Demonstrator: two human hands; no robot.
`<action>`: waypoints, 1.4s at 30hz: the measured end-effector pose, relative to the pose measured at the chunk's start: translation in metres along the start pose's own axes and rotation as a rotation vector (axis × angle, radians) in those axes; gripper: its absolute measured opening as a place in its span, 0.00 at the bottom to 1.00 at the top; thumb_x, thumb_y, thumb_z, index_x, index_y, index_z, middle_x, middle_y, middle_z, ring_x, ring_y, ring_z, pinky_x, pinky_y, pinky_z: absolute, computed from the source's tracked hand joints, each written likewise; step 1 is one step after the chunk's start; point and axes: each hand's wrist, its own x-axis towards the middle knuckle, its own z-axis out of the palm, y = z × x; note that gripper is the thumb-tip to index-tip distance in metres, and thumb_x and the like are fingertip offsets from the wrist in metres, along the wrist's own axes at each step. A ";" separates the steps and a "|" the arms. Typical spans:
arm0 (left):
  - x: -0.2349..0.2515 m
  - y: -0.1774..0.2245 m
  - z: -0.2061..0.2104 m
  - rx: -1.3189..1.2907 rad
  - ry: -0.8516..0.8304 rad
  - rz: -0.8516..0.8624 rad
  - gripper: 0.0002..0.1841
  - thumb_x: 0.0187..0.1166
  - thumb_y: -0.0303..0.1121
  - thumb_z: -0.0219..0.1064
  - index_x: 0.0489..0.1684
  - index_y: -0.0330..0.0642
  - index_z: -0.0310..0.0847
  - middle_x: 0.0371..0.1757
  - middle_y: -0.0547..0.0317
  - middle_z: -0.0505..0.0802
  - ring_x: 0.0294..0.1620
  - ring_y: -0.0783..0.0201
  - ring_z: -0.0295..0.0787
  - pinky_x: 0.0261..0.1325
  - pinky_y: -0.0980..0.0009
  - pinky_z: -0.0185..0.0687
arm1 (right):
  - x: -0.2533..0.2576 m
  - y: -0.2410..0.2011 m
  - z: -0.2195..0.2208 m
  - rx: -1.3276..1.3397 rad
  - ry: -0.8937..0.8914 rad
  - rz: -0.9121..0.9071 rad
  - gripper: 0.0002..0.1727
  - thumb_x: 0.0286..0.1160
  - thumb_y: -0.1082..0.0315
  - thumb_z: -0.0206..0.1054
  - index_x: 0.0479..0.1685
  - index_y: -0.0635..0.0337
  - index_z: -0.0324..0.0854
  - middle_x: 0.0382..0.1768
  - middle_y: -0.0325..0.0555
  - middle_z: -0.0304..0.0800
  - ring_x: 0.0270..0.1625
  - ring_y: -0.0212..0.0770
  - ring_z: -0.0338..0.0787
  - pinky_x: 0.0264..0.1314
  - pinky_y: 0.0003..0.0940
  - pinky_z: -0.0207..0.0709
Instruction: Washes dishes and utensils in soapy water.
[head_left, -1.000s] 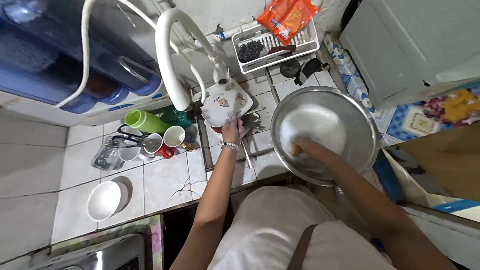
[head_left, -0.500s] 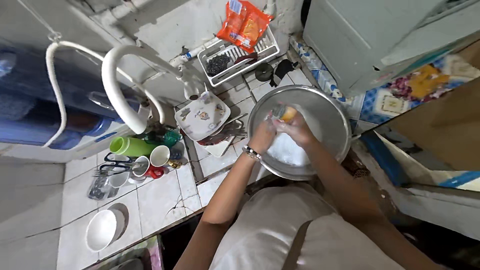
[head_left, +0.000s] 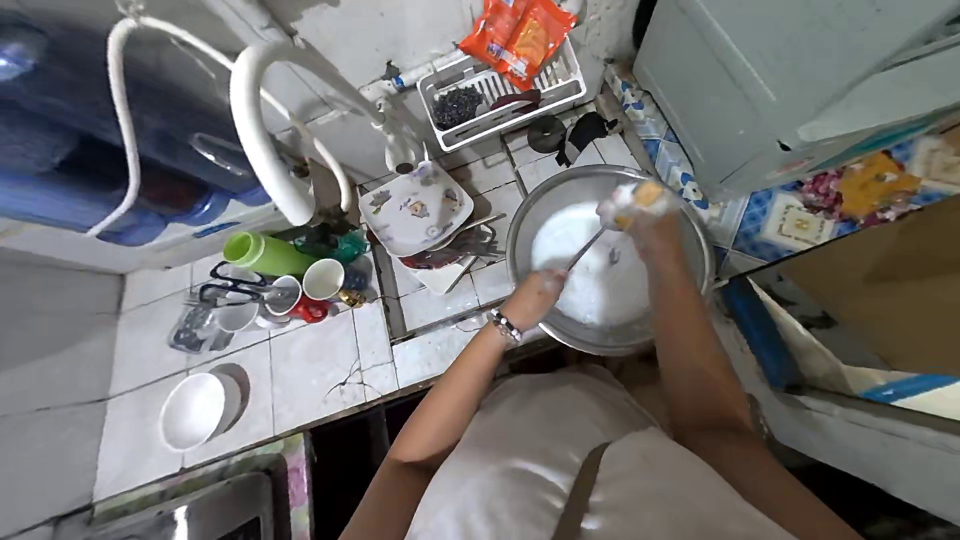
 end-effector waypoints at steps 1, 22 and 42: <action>-0.003 -0.002 -0.002 -0.028 0.001 0.005 0.22 0.95 0.36 0.45 0.29 0.35 0.77 0.25 0.64 0.72 0.27 0.72 0.68 0.36 0.72 0.68 | 0.003 0.000 0.001 0.022 0.009 -0.041 0.24 0.70 0.69 0.75 0.64 0.71 0.77 0.50 0.49 0.89 0.49 0.33 0.90 0.55 0.33 0.88; 0.003 -0.003 0.012 -0.346 0.173 0.157 0.16 0.90 0.29 0.49 0.32 0.36 0.79 0.23 0.72 0.76 0.24 0.82 0.69 0.33 0.83 0.69 | -0.062 0.000 0.069 0.303 -0.281 -0.015 0.18 0.85 0.54 0.61 0.59 0.59 0.75 0.32 0.33 0.87 0.30 0.26 0.88 0.34 0.24 0.85; -0.071 -0.039 -0.114 -0.959 1.390 0.711 0.31 0.94 0.50 0.20 0.23 0.59 0.66 0.10 0.80 0.71 0.11 0.80 0.66 0.19 0.82 0.68 | -0.057 0.044 0.044 -0.911 -0.668 -0.018 0.23 0.88 0.68 0.60 0.77 0.70 0.74 0.67 0.73 0.85 0.73 0.68 0.84 0.79 0.61 0.71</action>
